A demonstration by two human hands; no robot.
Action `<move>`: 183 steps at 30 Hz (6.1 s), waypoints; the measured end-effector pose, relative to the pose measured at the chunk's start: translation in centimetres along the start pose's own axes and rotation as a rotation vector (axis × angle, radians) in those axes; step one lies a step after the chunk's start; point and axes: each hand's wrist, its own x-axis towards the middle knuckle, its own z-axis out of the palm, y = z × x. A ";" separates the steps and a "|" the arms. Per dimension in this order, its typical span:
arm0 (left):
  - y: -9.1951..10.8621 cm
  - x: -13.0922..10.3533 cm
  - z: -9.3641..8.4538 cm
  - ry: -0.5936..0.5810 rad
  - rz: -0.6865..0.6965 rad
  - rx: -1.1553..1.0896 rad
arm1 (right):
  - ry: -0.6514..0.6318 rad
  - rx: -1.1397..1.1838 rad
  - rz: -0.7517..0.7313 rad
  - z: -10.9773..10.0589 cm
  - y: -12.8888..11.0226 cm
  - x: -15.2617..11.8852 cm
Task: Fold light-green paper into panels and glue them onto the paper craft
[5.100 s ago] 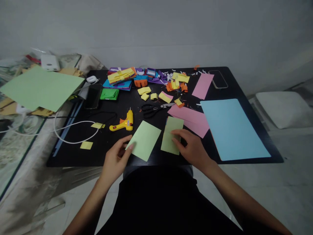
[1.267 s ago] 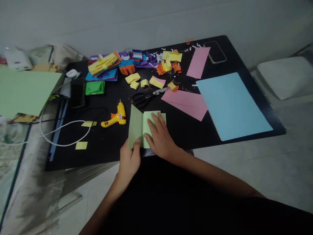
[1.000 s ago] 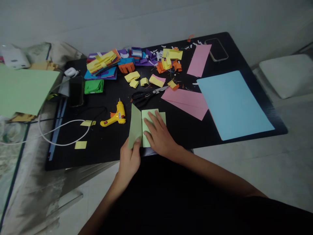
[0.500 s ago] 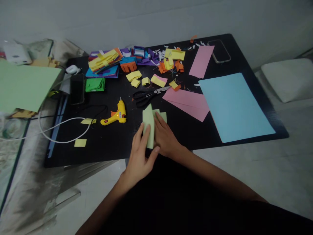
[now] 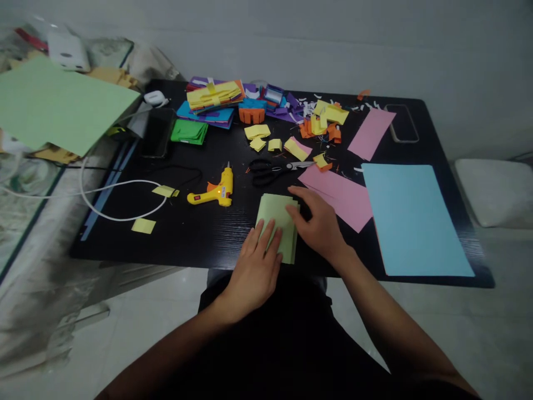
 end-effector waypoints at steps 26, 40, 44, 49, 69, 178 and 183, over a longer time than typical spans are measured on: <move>-1.5 1.2 -4.9 0.386 -0.150 -0.489 | -0.307 0.723 0.176 -4.8 -3.2 0.9; -1.6 2.9 -6.9 0.425 0.182 -0.218 | -0.112 0.893 0.086 -4.3 -3.3 -0.9; -1.8 2.9 -6.8 0.439 0.129 -0.280 | -0.089 0.861 0.061 -4.4 -3.3 -1.0; -1.9 2.6 -6.6 0.444 0.068 -0.348 | -0.063 0.851 0.039 -4.7 -3.7 -1.1; -1.9 2.5 -7.6 0.468 0.163 -0.310 | 0.056 0.821 0.106 -4.9 -5.9 -1.8; -1.7 17.1 -18.3 0.440 0.472 -0.259 | 0.186 0.236 -0.302 -11.5 -8.8 8.7; -1.8 17.1 -18.3 0.417 0.337 -0.279 | 0.136 0.283 -0.187 -12.2 -8.4 9.2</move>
